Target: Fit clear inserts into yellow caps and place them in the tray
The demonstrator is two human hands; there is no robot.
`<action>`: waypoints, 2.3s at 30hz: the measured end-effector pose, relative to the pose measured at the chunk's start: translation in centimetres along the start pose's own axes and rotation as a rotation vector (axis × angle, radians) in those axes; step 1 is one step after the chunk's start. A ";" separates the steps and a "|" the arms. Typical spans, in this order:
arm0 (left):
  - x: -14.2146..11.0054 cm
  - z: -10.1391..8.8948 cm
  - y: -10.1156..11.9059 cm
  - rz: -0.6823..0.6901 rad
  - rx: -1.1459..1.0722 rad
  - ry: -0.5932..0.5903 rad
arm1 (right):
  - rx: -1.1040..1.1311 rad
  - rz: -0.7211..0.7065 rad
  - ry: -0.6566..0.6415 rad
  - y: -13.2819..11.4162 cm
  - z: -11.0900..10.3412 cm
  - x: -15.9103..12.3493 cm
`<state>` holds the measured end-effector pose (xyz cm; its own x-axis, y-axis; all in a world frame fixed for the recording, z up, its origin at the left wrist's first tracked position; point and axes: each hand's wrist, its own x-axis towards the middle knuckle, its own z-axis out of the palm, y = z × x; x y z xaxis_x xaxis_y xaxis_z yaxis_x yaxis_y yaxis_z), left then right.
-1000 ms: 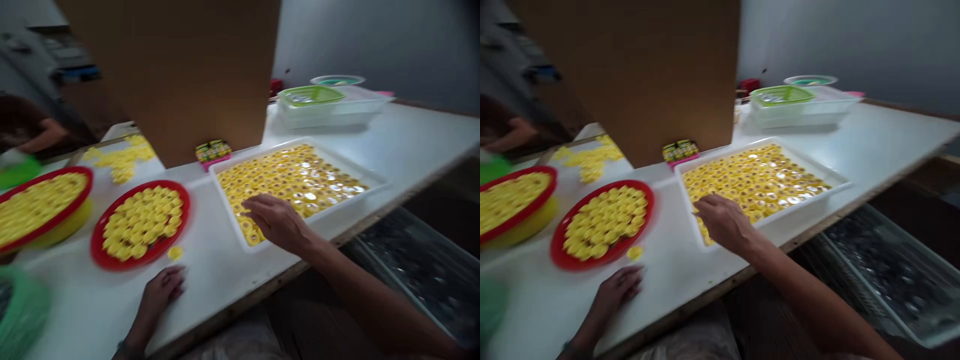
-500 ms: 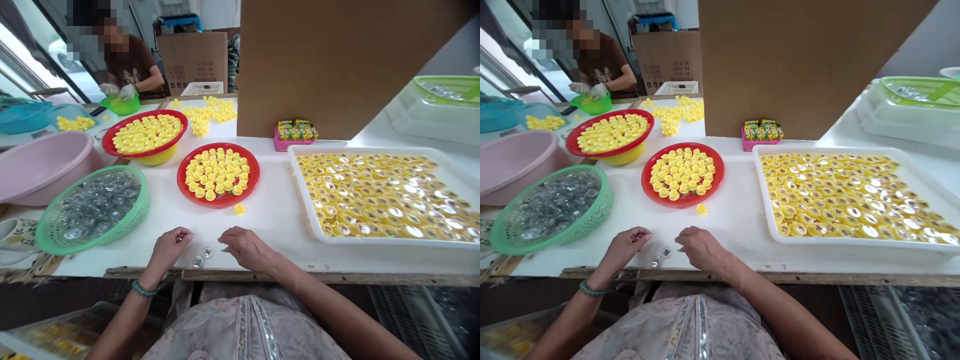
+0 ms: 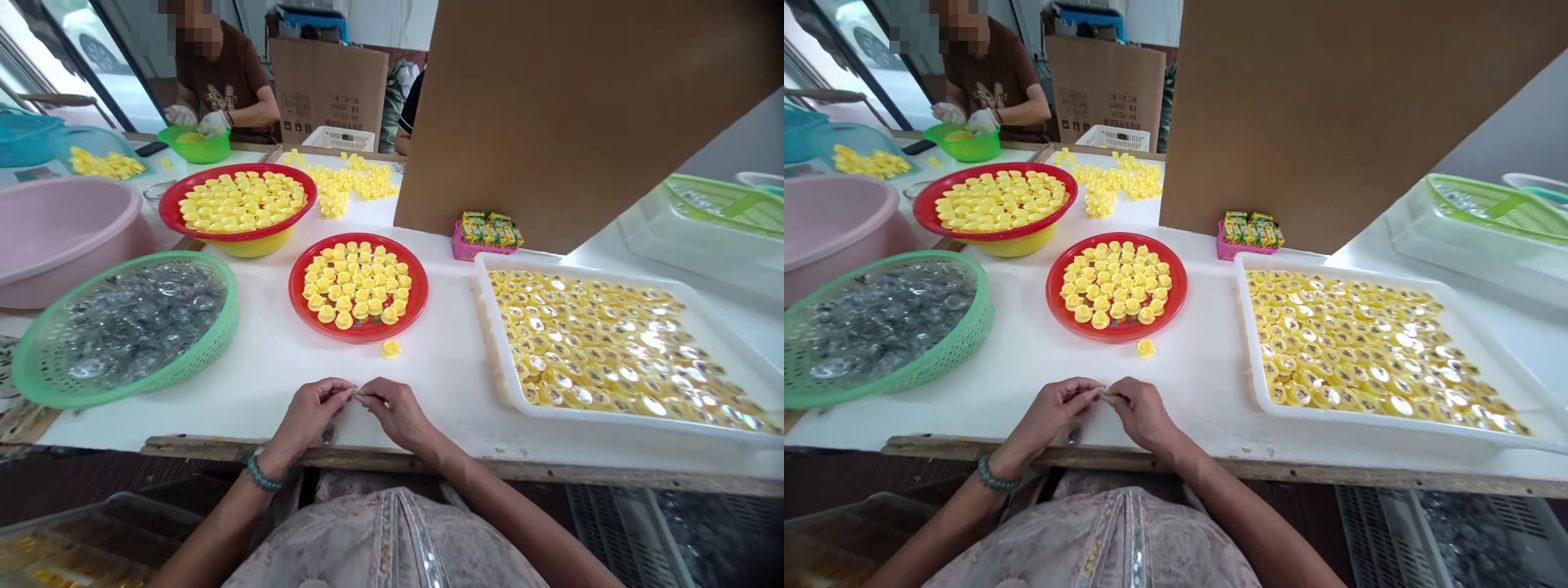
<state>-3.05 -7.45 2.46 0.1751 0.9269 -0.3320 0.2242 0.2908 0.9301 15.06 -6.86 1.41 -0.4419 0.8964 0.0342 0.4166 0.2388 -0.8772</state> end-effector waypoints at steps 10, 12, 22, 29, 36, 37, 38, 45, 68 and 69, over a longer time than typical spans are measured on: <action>1.7 2.6 0.4 0.065 0.249 -0.118 | 0.275 0.385 0.191 1.3 -2.9 -1.9; 1.7 2.6 0.5 0.058 0.230 -0.129 | 0.390 0.402 0.199 1.3 -3.3 -2.1; 1.6 5.0 3.3 0.090 -0.155 -0.008 | 1.062 0.353 0.370 -0.2 -2.9 -1.3; 2.3 5.6 3.0 0.140 -0.110 0.105 | 1.167 0.357 0.374 0.3 -2.1 -1.6; 2.4 5.8 3.4 0.208 0.021 0.150 | 0.951 0.316 0.373 0.8 -2.2 -1.8; 2.5 5.9 3.4 0.219 0.025 0.137 | 0.915 0.311 0.376 0.9 -2.2 -1.8; 2.5 5.9 3.4 0.223 0.023 0.120 | 0.883 0.306 0.381 0.9 -2.4 -1.8; 2.9 5.8 3.8 0.286 0.143 0.073 | 0.654 0.270 0.360 1.0 -3.5 -1.8; 7.5 5.4 7.0 0.775 1.125 -0.189 | -0.166 0.143 0.406 2.2 -7.0 -3.0; 7.8 5.5 7.3 0.781 1.235 -0.219 | -0.160 0.149 0.412 2.2 -7.1 -3.2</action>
<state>5.23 0.63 5.78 0.7458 0.6636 0.0576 0.6431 -0.7399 0.1974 23.03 -6.59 2.76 -0.0295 0.9912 0.1292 0.5832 0.1221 -0.8031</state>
